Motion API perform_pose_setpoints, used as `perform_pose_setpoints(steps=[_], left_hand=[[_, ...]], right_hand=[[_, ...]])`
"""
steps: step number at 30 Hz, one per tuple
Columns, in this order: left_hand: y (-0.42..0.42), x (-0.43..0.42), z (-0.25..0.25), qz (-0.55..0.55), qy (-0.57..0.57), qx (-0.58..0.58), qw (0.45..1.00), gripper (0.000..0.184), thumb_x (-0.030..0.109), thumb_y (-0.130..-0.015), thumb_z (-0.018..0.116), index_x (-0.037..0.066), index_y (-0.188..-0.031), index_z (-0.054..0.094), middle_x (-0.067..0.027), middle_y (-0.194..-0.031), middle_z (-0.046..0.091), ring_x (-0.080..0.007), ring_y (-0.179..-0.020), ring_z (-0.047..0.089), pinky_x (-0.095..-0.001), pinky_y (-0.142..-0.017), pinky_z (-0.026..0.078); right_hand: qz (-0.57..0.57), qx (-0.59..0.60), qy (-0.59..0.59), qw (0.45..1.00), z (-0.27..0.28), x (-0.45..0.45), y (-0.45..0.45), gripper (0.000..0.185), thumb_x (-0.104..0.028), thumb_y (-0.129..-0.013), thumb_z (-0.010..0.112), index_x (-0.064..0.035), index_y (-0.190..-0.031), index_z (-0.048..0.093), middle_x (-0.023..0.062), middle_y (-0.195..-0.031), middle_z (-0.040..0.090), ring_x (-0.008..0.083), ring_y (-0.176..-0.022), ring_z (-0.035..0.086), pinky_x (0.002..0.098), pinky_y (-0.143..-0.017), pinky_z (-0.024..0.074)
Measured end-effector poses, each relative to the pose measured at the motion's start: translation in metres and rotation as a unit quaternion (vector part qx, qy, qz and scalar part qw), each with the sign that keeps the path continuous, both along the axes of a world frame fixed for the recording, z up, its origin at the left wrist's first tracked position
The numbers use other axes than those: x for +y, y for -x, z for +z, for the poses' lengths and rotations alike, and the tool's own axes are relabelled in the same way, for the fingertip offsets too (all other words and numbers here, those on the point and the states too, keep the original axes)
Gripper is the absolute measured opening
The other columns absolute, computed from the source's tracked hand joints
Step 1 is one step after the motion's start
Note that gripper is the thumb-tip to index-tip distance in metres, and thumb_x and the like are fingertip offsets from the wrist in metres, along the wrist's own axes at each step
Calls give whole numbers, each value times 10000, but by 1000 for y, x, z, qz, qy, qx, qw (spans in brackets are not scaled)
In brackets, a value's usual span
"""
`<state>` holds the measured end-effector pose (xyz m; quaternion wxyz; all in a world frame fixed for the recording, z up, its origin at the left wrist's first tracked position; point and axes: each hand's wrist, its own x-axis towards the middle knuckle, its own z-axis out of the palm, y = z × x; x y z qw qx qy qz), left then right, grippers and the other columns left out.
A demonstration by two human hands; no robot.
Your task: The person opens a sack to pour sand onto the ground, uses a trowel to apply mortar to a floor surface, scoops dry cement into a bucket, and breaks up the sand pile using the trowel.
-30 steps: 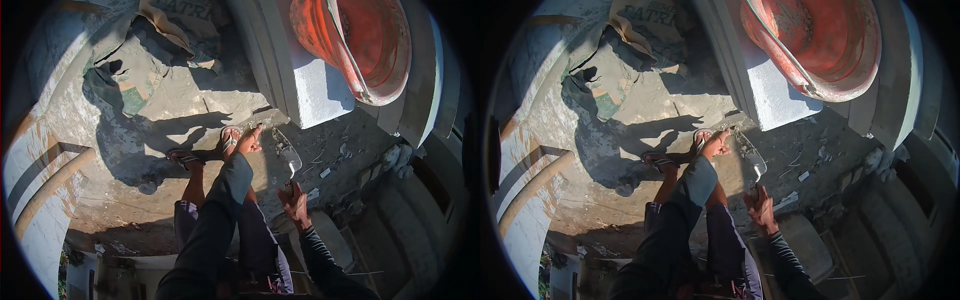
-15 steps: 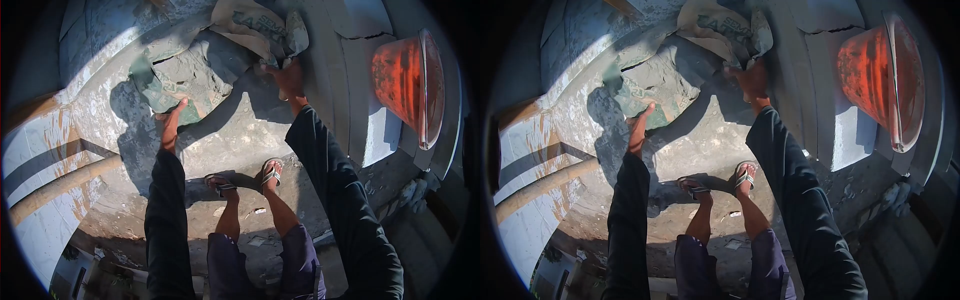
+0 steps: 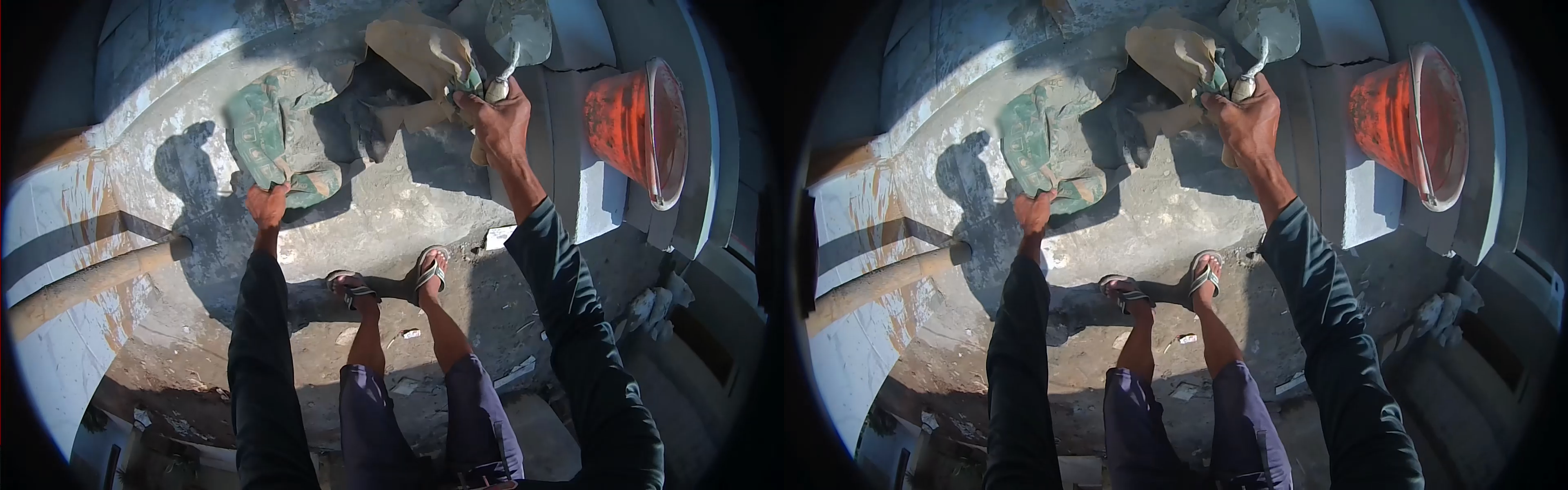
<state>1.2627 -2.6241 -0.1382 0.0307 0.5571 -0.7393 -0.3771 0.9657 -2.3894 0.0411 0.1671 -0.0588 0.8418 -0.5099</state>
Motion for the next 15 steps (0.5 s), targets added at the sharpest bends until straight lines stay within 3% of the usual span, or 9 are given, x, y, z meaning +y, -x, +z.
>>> perform_pose_setpoints(steps=[1,4,6,8,10,12,15], left_hand=[[-5,4,15,3,-10,3,1000,310,179,-638,757,16,-897,708,-182,-847,700,-328,-794,677,-404,-742,490],[-25,22,64,0,-29,-5,1000,274,121,-649,742,8,-896,704,-178,-822,701,-313,-763,685,-380,-711,503],[-54,32,66,-23,-44,58,997,255,78,-659,728,7,-902,704,-154,-811,708,-261,-741,689,-350,-695,505],[-79,48,74,-37,-90,115,989,239,56,-669,716,9,-903,705,-129,-800,713,-209,-726,677,-330,-688,501],[-101,63,83,-56,-119,108,985,229,30,-674,698,1,-902,700,-116,-806,713,-182,-735,666,-315,-695,496],[-108,93,111,-70,-144,139,977,235,28,-683,679,-18,-913,687,-115,-811,708,-184,-742,661,-310,-701,491],[-125,142,151,-78,-192,126,970,232,-6,-709,652,-30,-937,684,-75,-857,705,-144,-752,628,-281,-715,477]], right_hand=[[-7,-21,44,999,18,-1,-11,369,-47,-704,770,8,-1013,577,75,-877,647,141,-760,619,288,-668,518],[-28,-58,136,989,62,14,-44,315,-13,-723,754,7,-977,570,71,-861,642,137,-744,616,267,-657,522],[-47,-75,154,984,85,36,-70,299,-1,-730,751,-2,-966,567,48,-848,636,120,-731,607,257,-645,527],[-30,-19,80,996,102,63,-100,295,-35,-733,775,-35,-905,537,-12,-785,583,75,-724,528,258,-657,484],[-27,-59,20,998,125,93,-130,406,-1,-743,730,4,-1113,565,35,-931,655,98,-829,579,253,-761,472],[-48,-60,-14,997,136,126,-161,421,-11,-743,736,-3,-1127,563,43,-914,652,109,-820,576,268,-757,475],[-89,-62,-3,994,158,182,-201,288,-38,-737,757,-12,-941,555,2,-806,593,93,-739,525,267,-695,468]])
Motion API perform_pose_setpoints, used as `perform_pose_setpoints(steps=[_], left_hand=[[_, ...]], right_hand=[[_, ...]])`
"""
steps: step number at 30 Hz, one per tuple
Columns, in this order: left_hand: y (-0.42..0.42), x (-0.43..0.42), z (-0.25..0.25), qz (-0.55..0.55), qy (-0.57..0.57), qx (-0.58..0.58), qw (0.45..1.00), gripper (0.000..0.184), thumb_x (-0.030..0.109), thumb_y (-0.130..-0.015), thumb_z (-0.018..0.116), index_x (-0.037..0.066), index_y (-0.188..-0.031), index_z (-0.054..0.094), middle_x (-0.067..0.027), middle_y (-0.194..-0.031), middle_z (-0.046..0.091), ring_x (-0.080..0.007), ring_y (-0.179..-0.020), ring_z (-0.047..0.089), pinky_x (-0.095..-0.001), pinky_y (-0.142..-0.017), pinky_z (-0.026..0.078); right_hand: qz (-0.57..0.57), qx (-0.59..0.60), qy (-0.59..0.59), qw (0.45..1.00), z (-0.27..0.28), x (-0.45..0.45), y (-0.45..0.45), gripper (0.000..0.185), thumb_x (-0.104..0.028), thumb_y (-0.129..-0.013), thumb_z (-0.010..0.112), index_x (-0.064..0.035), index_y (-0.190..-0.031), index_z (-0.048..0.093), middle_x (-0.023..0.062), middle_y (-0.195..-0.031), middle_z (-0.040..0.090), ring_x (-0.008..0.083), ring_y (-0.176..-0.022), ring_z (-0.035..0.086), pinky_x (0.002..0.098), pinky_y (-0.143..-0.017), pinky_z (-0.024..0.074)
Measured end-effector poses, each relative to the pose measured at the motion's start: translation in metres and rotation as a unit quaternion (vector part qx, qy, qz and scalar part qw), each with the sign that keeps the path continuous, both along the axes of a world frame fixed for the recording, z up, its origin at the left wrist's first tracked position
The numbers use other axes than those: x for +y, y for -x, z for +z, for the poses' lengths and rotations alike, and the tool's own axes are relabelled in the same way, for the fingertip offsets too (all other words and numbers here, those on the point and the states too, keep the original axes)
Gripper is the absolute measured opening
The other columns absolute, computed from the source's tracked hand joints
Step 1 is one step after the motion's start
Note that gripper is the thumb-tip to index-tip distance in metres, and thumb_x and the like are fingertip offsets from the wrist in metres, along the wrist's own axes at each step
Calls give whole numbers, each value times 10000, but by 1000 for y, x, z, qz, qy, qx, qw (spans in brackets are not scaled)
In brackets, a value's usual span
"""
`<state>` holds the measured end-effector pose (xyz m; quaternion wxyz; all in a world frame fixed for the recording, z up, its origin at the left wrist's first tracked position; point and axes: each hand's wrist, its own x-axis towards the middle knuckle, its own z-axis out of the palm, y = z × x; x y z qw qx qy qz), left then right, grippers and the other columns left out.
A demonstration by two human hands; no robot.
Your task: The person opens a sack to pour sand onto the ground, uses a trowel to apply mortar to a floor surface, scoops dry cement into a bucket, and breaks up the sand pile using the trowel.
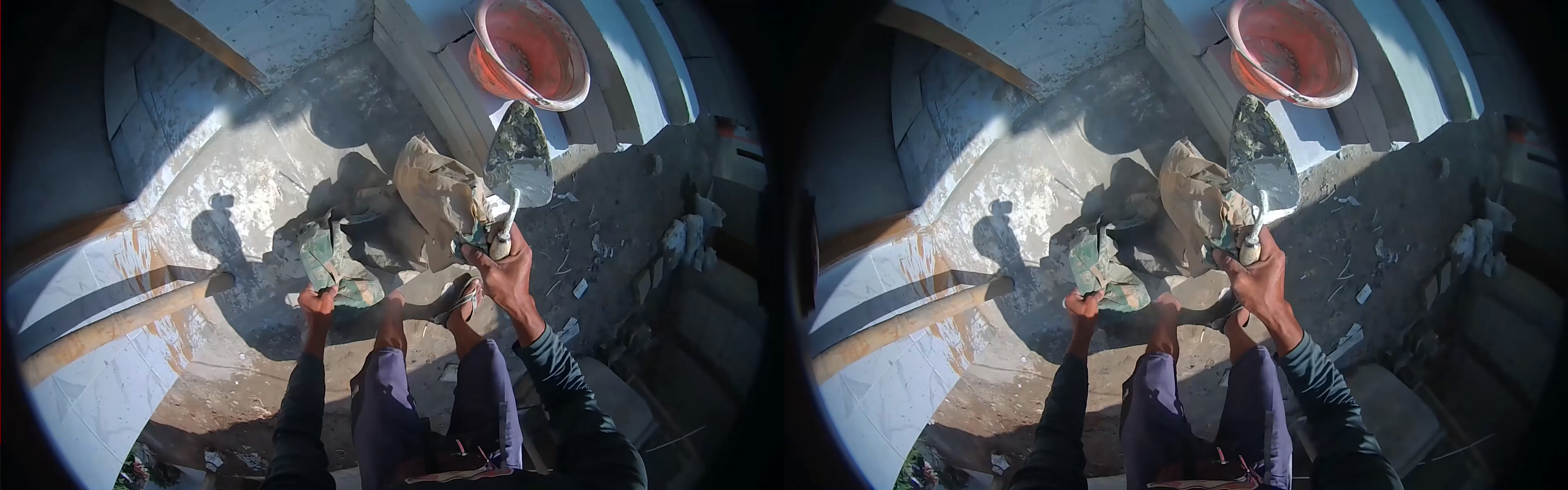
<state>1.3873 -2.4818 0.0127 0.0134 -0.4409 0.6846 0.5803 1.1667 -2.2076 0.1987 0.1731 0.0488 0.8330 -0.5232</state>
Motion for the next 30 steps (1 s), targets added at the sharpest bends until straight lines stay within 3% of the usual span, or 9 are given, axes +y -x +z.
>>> perform_pose_setpoints(steps=[7,9,11,13,16,20,25,27,30], left_hand=[[-26,136,50,-77,-59,19,995,224,26,-727,634,-51,-935,663,-103,-840,697,-177,-748,632,-308,-713,485],[-24,176,59,-128,-42,-21,991,245,22,-729,666,-67,-957,657,-128,-861,695,-171,-779,633,-301,-735,481],[-4,230,78,-150,-73,-1,986,252,-59,-731,633,-74,-981,660,-115,-916,694,-188,-823,650,-300,-759,495],[9,284,86,-156,-92,-44,983,311,-119,-718,606,-96,-1026,638,-141,-960,682,-209,-848,647,-302,-768,499],[24,362,94,-252,-73,-79,962,341,-120,-710,611,-95,-1050,626,-142,-991,674,-211,-871,641,-311,-777,495],[78,475,114,-289,-90,-104,947,343,-108,-677,632,-80,-1018,634,-127,-947,672,-212,-798,631,-318,-744,483],[153,614,122,-410,-86,-82,905,324,-92,-660,657,-66,-983,637,-116,-914,674,-208,-777,633,-324,-728,486],[182,676,135,-468,-77,-88,876,300,-62,-661,674,-59,-960,649,-117,-889,682,-203,-780,639,-323,-725,484],[238,783,163,-559,-43,-96,822,282,16,-655,705,-57,-925,670,-159,-842,694,-226,-779,657,-350,-720,486]], right_hand=[[-105,-34,-4,994,35,152,-78,277,-35,-721,766,-19,-879,538,-14,-768,560,79,-720,499,241,-654,445],[-168,-56,26,984,34,201,-95,328,-3,-696,780,-58,-805,476,-37,-736,477,55,-687,455,222,-610,426],[-174,-54,25,983,31,261,-112,425,-51,-735,752,-1,-1118,577,16,-866,628,88,-778,544,255,-701,466],[-228,-91,80,966,30,320,-128,506,-60,-747,735,-11,-1214,545,49,-914,655,115,-831,576,283,-756,478],[-277,-79,60,956,49,408,-152,521,-78,-748,724,-13,-1228,533,129,-986,674,176,-921,606,331,-838,465],[-347,-44,52,935,42,517,-178,534,-73,-739,727,-17,-1234,535,131,-1011,673,161,-931,607,326,-847,472],[-518,42,38,853,60,634,-192,530,-52,-705,746,10,-1196,557,80,-992,668,150,-899,604,303,-820,483],[-577,13,-18,816,108,677,-184,403,-31,-685,753,-7,-1050,585,41,-882,639,123,-801,581,281,-736,481],[-654,41,-64,752,124,751,-169,326,-14,-658,752,-72,-795,462,-13,-716,500,82,-634,463,257,-577,417]])
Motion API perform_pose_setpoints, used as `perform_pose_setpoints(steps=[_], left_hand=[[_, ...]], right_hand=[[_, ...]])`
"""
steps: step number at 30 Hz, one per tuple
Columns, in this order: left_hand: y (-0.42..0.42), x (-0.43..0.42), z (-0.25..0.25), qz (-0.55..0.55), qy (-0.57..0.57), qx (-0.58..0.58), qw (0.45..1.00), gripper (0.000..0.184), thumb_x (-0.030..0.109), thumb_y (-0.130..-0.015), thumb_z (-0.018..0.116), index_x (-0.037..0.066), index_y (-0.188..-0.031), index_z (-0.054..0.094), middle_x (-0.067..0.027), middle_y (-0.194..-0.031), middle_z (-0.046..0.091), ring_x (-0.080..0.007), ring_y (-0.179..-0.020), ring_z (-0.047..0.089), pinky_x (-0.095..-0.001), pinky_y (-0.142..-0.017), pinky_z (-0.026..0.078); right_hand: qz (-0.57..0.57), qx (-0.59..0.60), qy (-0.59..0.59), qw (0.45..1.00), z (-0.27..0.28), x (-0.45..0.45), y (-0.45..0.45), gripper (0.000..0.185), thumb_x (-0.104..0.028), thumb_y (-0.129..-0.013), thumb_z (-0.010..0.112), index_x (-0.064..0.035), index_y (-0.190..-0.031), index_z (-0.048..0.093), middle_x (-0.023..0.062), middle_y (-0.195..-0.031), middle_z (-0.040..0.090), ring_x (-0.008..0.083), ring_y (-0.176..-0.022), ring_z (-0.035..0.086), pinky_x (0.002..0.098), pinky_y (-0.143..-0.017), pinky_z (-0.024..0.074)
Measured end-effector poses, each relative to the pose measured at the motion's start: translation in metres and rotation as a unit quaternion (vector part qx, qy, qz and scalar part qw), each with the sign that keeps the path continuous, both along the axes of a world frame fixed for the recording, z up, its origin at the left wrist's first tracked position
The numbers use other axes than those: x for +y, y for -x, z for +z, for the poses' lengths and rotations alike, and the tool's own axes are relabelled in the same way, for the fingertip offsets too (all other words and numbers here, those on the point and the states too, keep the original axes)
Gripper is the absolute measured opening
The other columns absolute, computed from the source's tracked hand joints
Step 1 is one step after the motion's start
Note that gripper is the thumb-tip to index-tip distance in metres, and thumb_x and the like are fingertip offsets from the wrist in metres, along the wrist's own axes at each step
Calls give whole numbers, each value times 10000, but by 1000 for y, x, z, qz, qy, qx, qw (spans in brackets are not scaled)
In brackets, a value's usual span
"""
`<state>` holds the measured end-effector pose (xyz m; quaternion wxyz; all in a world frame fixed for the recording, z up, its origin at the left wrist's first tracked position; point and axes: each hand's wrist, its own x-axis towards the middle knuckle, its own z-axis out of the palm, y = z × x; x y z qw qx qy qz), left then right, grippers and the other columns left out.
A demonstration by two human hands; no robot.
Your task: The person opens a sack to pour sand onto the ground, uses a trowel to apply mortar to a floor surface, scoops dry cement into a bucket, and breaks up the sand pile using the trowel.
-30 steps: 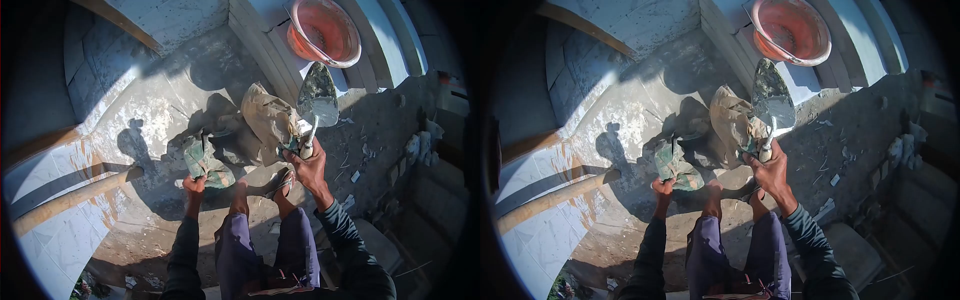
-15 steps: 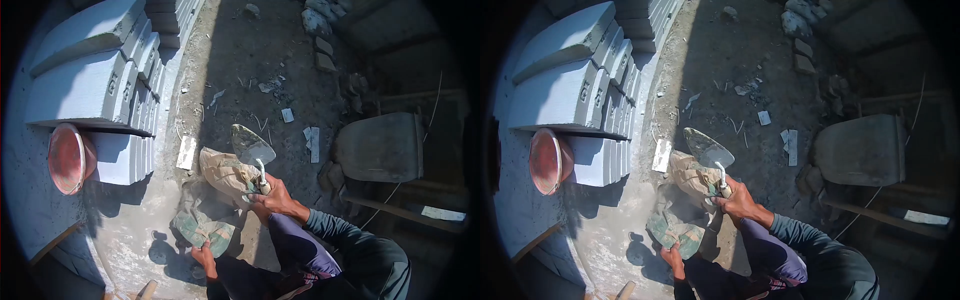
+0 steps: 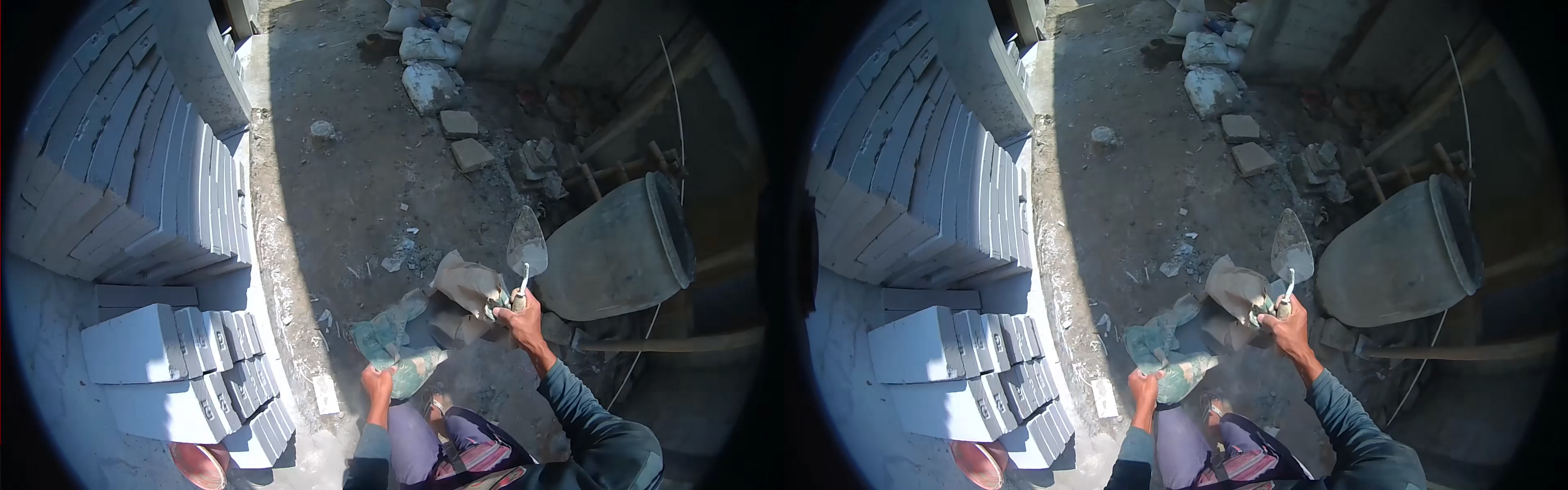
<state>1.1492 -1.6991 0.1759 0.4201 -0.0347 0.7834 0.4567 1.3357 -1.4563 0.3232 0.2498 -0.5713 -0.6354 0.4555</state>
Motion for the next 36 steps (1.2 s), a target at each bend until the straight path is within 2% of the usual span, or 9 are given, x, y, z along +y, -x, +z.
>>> perform_pose_setpoints(steps=[1,4,8,17,22,25,28,33,36], left_hand=[[19,27,-23,-84,76,11,993,301,76,-650,723,-46,-922,678,-187,-823,694,-266,-774,670,-377,-727,491],[75,126,-14,-117,-67,107,985,330,130,-635,741,-23,-921,679,-194,-850,695,-326,-809,675,-401,-743,491],[162,266,-14,-214,-43,85,972,339,167,-619,742,-36,-882,677,-223,-819,678,-370,-776,664,-431,-703,480],[345,547,5,-329,-65,135,932,313,151,-601,699,-60,-830,669,-228,-740,666,-374,-703,660,-424,-652,478],[447,669,-21,-344,-26,206,916,308,146,-601,684,-61,-829,672,-238,-731,659,-374,-704,664,-432,-645,484],[511,732,-45,-327,-27,116,938,316,202,-609,667,-42,-810,673,-227,-738,663,-374,-711,662,-444,-652,483],[565,806,-47,-320,10,222,921,297,205,-622,634,-51,-770,655,-251,-718,642,-407,-730,654,-465,-653,481],[670,941,-40,-321,19,130,938,304,206,-617,635,-51,-779,656,-280,-793,646,-433,-790,643,-460,-706,493],[727,1029,-43,-304,39,227,924,300,204,-621,630,-52,-777,654,-281,-801,647,-425,-808,646,-465,-708,491]], right_hand=[[-13,2,-15,1000,-2,25,3,316,-17,-655,750,-58,-832,491,-10,-723,516,87,-635,484,262,-575,426],[-116,26,0,993,24,87,41,314,-4,-675,742,-35,-887,512,2,-750,535,101,-643,515,270,-581,445],[-223,54,-1,973,30,178,90,355,10,-700,732,-11,-986,522,39,-834,580,127,-715,560,286,-643,478],[-334,62,-32,940,-5,394,209,382,-58,-641,787,-23,-939,550,24,-854,586,123,-739,547,290,-684,458],[-351,129,-12,927,-26,496,318,375,-21,-652,747,-25,-962,535,18,-838,564,137,-728,551,284,-669,461],[-331,93,-17,939,-42,558,382,419,4,-638,719,-8,-1011,528,45,-902,572,157,-823,561,309,-762,460],[-312,122,-34,942,-52,632,450,493,-14,-624,719,14,-1083,540,84,-967,599,192,-883,584,308,-802,455],[-311,61,-30,948,-58,764,546,558,-16,-608,719,38,-1133,537,112,-1015,616,222,-937,605,325,-847,459],[-287,191,19,938,-68,843,605,596,-32,-603,734,61,-1149,514,146,-1068,606,243,-964,599,315,-871,442]])
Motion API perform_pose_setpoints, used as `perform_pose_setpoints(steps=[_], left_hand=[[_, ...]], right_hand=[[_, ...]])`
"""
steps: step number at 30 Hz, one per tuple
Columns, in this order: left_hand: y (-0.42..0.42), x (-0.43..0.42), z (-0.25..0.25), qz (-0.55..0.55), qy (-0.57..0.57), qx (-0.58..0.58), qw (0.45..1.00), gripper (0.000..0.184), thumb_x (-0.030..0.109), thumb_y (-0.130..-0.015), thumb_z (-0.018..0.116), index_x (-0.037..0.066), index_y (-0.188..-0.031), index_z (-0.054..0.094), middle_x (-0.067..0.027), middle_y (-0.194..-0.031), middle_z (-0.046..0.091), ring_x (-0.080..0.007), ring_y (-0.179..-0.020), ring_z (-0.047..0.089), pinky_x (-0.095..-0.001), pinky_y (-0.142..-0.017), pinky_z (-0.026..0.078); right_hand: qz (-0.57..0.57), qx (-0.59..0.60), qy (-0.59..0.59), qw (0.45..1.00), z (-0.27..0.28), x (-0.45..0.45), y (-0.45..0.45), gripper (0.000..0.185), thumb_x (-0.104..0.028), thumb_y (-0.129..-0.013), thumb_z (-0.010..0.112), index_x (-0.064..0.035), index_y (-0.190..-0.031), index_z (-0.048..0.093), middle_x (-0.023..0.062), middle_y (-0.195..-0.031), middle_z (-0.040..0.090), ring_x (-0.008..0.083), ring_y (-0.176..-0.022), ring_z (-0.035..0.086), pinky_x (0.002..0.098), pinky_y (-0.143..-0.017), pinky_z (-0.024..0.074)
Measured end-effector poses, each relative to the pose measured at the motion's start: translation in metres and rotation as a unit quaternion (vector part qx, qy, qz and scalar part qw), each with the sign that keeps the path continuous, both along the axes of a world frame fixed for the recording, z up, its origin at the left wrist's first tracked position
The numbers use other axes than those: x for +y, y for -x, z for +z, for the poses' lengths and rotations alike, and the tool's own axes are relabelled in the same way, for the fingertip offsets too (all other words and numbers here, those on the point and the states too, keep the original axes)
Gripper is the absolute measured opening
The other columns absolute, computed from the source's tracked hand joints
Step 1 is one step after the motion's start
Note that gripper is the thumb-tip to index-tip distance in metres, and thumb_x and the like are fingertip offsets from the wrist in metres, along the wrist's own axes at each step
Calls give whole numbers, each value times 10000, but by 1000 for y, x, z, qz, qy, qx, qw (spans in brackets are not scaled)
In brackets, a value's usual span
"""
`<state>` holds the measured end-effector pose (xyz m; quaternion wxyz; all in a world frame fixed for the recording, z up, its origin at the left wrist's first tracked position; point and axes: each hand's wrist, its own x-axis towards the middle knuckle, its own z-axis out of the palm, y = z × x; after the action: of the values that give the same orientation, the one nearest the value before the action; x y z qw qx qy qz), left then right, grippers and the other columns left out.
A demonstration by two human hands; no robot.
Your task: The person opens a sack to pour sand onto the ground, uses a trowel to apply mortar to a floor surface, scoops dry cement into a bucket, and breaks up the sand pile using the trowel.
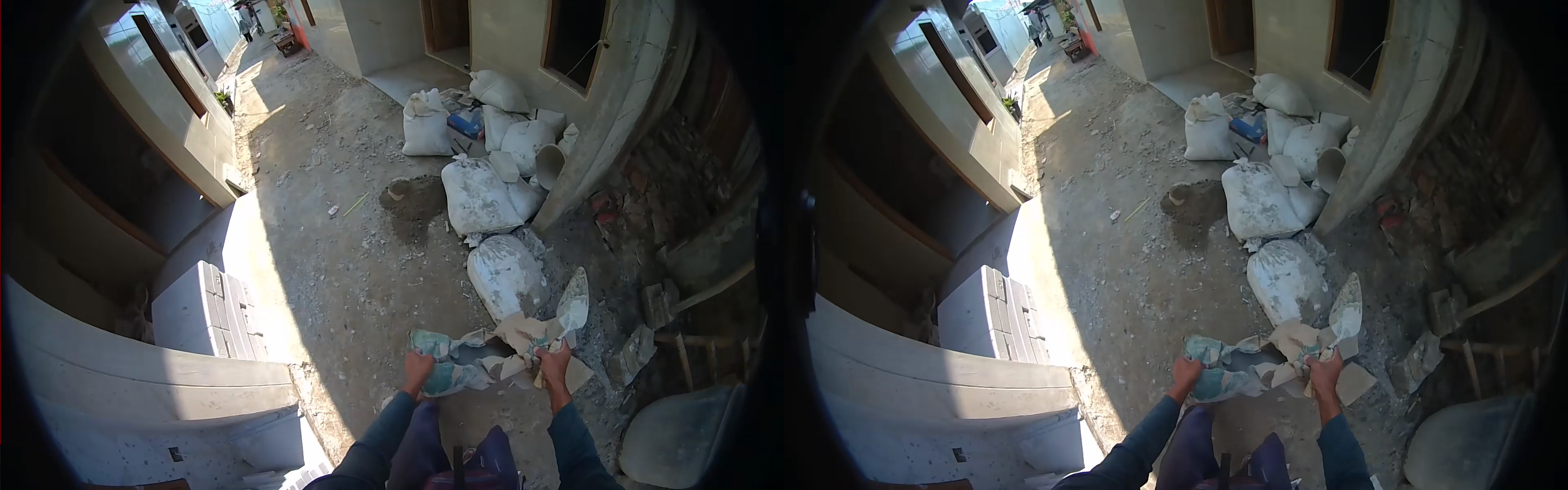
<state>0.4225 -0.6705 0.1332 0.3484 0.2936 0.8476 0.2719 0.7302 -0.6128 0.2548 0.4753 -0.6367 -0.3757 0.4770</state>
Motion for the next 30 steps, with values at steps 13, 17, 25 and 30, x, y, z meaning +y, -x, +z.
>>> perform_pose_setpoints(steps=[13,17,25,30], left_hand=[[164,285,-115,-35,-27,84,995,318,152,-578,651,-45,-828,666,-276,-798,650,-438,-782,643,-478,-709,507],[200,330,-210,-50,-18,89,995,386,213,-595,707,-68,-859,674,-271,-794,657,-425,-778,653,-469,-711,508],[220,340,-281,17,95,-29,995,393,299,-630,758,-60,-771,683,-233,-726,666,-386,-720,670,-443,-664,497],[200,383,-255,56,129,-99,985,426,316,-654,770,-62,-827,676,-218,-766,668,-338,-726,666,-398,-674,487]], right_hand=[[-100,-56,78,990,-145,267,167,575,29,-655,738,34,-1178,501,116,-1054,587,221,-905,592,332,-796,463],[-118,-31,112,986,-201,328,196,514,29,-648,750,20,-1109,521,93,-982,595,215,-880,595,326,-778,460],[-144,-49,166,974,-264,389,200,421,23,-644,764,-9,-1007,554,85,-923,621,205,-780,617,326,-713,485],[-130,-78,182,972,-237,426,220,433,-5,-648,777,5,-1019,554,94,-915,630,189,-784,621,329,-698,496]])
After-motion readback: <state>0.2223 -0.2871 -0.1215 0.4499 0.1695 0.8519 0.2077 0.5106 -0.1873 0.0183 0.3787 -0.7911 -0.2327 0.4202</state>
